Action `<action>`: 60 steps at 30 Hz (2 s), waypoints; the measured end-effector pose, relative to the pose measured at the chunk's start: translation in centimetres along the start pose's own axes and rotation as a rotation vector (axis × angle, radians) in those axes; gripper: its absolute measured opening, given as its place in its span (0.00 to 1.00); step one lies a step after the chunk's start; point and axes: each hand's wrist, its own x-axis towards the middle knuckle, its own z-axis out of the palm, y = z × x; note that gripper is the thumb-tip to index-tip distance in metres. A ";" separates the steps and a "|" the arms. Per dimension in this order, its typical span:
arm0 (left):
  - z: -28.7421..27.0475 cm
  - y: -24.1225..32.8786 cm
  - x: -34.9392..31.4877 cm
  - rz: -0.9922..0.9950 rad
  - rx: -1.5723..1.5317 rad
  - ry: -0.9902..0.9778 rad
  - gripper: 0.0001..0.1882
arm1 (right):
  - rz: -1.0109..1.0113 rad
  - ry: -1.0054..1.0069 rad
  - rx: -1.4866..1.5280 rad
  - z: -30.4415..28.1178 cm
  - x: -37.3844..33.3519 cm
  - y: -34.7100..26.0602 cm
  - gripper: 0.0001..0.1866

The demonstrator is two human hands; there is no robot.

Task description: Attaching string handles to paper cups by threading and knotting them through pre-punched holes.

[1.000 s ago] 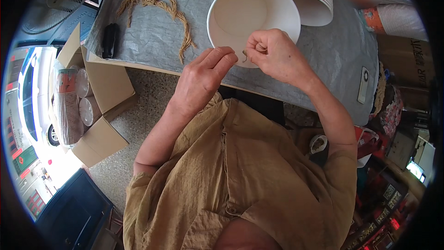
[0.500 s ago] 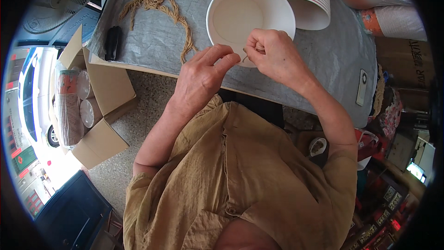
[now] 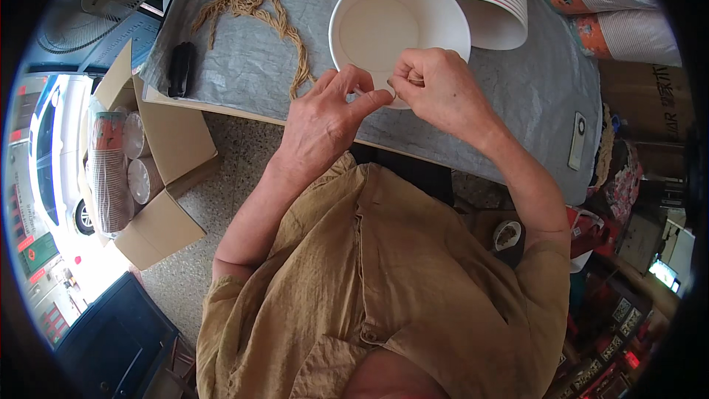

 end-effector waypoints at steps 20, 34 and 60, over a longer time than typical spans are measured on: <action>-2.3 -1.1 4.2 -0.030 -0.390 0.042 0.06 | -0.115 0.133 -0.013 -3.7 -2.5 -2.0 0.13; -5.1 -0.5 6.8 -0.453 -1.099 -0.338 0.15 | -0.431 0.595 0.032 -0.6 -1.2 -1.0 0.16; -2.9 0.5 6.4 -0.241 -0.678 0.181 0.12 | -0.484 0.655 0.295 2.4 0.0 0.6 0.05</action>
